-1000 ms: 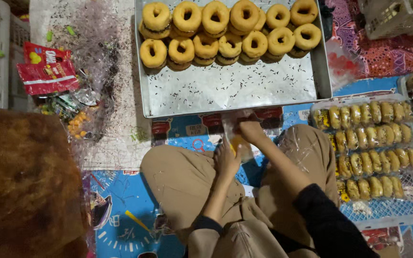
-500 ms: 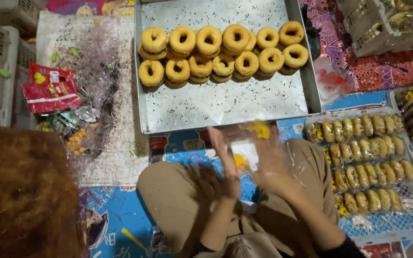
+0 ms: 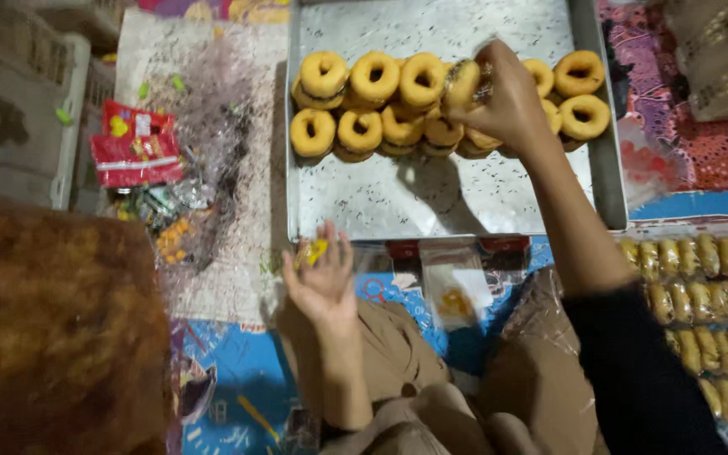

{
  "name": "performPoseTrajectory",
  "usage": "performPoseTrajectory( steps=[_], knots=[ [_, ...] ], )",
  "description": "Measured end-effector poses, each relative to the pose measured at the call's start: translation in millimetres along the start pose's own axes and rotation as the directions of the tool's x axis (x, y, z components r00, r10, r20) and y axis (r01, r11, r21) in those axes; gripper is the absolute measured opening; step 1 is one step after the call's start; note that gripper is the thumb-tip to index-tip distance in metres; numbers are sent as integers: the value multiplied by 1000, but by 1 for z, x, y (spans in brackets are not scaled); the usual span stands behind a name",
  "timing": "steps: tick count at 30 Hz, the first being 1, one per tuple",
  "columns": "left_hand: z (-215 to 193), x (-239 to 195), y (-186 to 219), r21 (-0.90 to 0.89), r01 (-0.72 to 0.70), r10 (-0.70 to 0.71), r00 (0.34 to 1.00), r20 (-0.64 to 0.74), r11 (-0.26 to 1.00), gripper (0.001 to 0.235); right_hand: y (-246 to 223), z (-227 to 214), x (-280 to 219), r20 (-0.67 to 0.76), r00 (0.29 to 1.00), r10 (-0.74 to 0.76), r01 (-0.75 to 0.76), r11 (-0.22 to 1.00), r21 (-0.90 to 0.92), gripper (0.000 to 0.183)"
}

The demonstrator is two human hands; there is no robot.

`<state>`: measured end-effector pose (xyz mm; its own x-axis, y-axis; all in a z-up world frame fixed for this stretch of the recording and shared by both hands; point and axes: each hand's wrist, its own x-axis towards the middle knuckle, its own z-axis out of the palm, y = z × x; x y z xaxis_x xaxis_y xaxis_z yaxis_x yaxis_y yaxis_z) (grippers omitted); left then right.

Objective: The person sits on the floor and repeatedly picks donuts from a metal tray, places them into small clear plastic bags, and sets the filled bags aside. The person handles both plain and chocolate-sprinkled donuts.

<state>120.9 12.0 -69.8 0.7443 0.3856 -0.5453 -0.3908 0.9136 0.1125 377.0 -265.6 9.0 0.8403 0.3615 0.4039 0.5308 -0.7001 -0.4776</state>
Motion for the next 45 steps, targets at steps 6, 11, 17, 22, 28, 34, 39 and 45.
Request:
performPoseTrajectory(
  steps=[6,11,17,22,28,34,39,45],
  knots=[
    [13,-16,-41,-440,268,-255,963,89,857,51,-165,-28,-195,-15,941,337,-174,522,835,106],
    [0,-75,-81,-328,341,-236,917,320,881,47,-226,-14,-246,-183,926,332,-131,734,667,96],
    [19,-118,-63,-26,271,-225,844,488,962,69,-235,-51,-226,-26,998,-57,62,890,452,108],
    [26,-146,-66,305,102,-284,713,641,947,79,-230,-50,-236,-279,941,191,-65,913,403,78],
    [23,-160,-73,289,181,-325,734,596,940,77,-235,-33,-258,-297,876,381,69,510,858,45],
    [-9,-165,-72,554,-212,-32,917,398,805,55,-214,-81,-245,94,995,12,-71,755,652,49],
    [36,-163,-33,459,-834,-456,552,698,-307,28,-193,-122,-239,183,974,-133,-30,725,689,52],
    [87,-217,-4,-138,-986,-418,-88,904,-91,14,-205,-139,-239,32,985,-168,110,763,637,24]
  ],
)
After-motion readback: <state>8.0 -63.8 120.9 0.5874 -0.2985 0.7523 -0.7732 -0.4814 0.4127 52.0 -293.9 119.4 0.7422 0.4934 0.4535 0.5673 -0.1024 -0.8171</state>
